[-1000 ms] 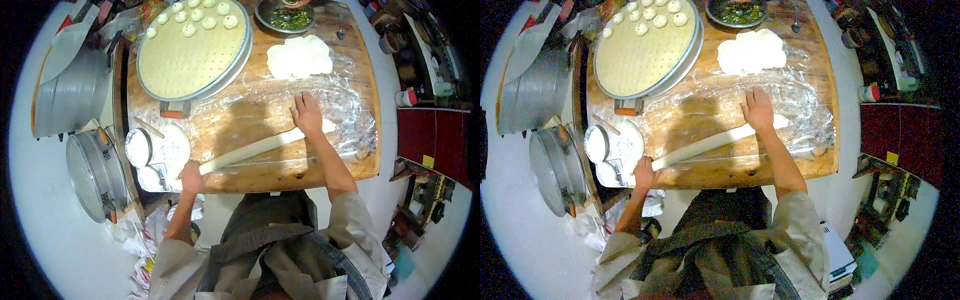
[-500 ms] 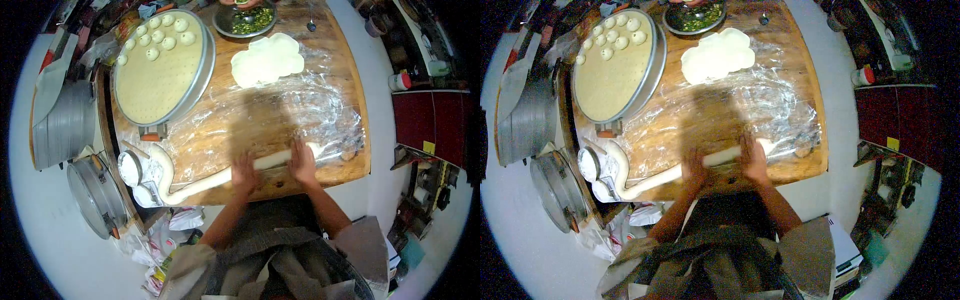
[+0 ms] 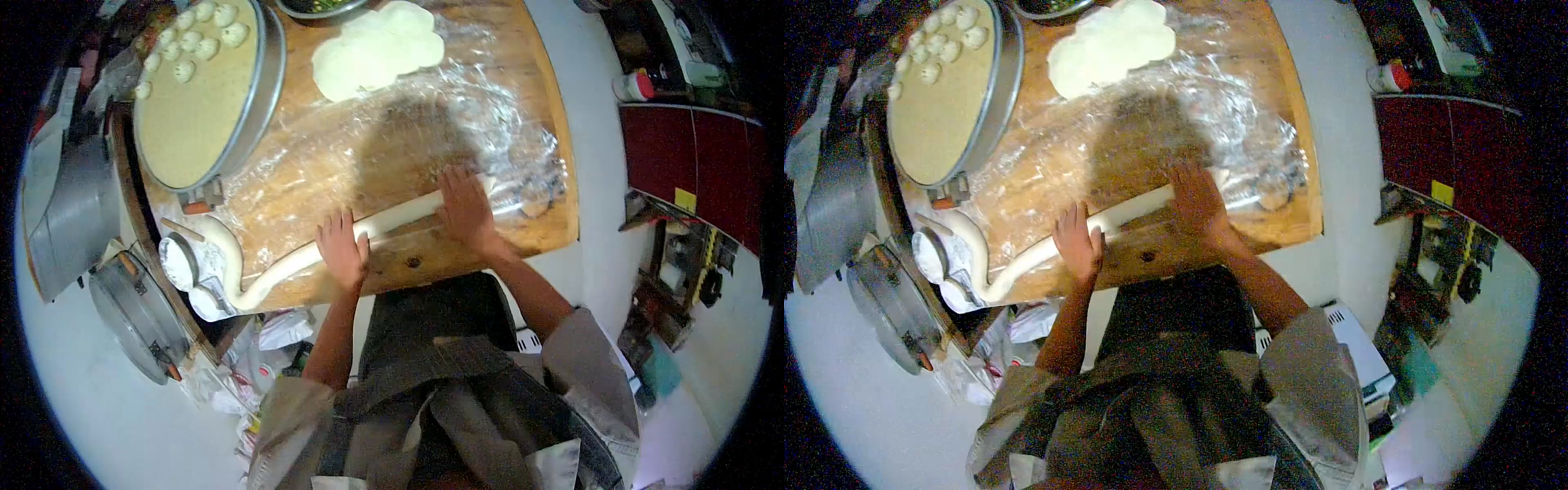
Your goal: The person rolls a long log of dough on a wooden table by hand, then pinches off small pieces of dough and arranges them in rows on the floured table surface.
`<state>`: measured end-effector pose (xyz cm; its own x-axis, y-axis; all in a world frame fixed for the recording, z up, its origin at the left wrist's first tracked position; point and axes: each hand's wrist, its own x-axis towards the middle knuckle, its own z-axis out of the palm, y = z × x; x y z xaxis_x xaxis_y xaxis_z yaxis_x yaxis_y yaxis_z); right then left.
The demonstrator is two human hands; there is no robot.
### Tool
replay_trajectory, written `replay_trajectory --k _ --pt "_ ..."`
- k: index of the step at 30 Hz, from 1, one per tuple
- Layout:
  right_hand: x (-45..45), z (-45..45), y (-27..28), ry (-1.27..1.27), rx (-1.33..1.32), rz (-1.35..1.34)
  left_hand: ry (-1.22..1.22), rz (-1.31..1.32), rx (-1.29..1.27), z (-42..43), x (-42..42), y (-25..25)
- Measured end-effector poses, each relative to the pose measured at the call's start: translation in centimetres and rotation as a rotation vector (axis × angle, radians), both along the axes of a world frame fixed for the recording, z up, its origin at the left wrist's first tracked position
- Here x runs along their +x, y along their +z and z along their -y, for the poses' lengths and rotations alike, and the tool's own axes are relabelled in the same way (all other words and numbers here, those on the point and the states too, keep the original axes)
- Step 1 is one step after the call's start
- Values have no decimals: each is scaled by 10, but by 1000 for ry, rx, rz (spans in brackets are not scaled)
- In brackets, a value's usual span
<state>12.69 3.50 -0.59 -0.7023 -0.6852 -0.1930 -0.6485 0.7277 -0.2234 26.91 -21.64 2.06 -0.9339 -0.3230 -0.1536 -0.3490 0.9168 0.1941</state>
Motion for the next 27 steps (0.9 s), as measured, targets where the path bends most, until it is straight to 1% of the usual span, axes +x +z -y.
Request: replay_trajectory --k 1,2,3,4,5,7,8,10,11,12,14,15,17,19,20,21,22,23,24,25,26,27 --pt "21 -19 -2 -2 20 14 -2 14 20 -8 21 -8" --pt "43 -38 -6 18 -18 -44 -52 -103 -7 -14 49 -24" --pt "49 -46 1 40 -60 -109 -99 -228 -38 -21 62 -22" --pt "46 -48 3 -6 -84 2 -73 -117 -65 -25 71 -22" --pt "37 -44 -1 -3 -80 5 -70 -114 -61 -19 71 -29" --pt "-7 -11 2 -79 -176 -119 -87 -8 -87 4 45 -25" --pt "-34 7 -5 -115 -203 -183 -53 -21 -49 14 20 -18" --pt "-94 43 -10 -171 -240 -299 94 -64 -94 38 -20 -21" --pt "-116 57 -11 -198 -250 -354 139 -120 -60 48 -39 -15" --pt "-130 67 -18 -198 -255 -358 181 -188 -28 59 -57 -11" --pt "-151 80 -22 -170 -321 -306 213 -249 -15 79 -71 -20" --pt "-144 76 -21 -168 -322 -310 245 -290 8 82 -71 -23" --pt "-110 54 -13 1 -346 -243 242 -320 -12 62 -56 -18" --pt "-67 18 0 34 -337 -207 153 -146 -95 28 -22 -8" --pt "-43 3 10 33 -276 -172 155 -151 -94 14 -4 -4" --pt "-23 -10 17 28 -213 -138 82 -128 -86 1 17 -1" --pt "-6 -26 13 23 -209 -137 6 -100 -77 -10 33 3" --pt "12 -43 4 72 -223 -199 -1 -98 -72 -19 43 9" --pt "18 -52 9 119 -234 -265 -23 -130 -87 -27 46 15" --pt "20 -62 13 111 -226 -267 -44 -163 -100 -33 46 20" --pt "24 -72 17 52 -255 -185 -99 -265 117 -31 40 20" --pt "28 -78 24 -7 -285 -103 -102 -261 123 -36 34 16"
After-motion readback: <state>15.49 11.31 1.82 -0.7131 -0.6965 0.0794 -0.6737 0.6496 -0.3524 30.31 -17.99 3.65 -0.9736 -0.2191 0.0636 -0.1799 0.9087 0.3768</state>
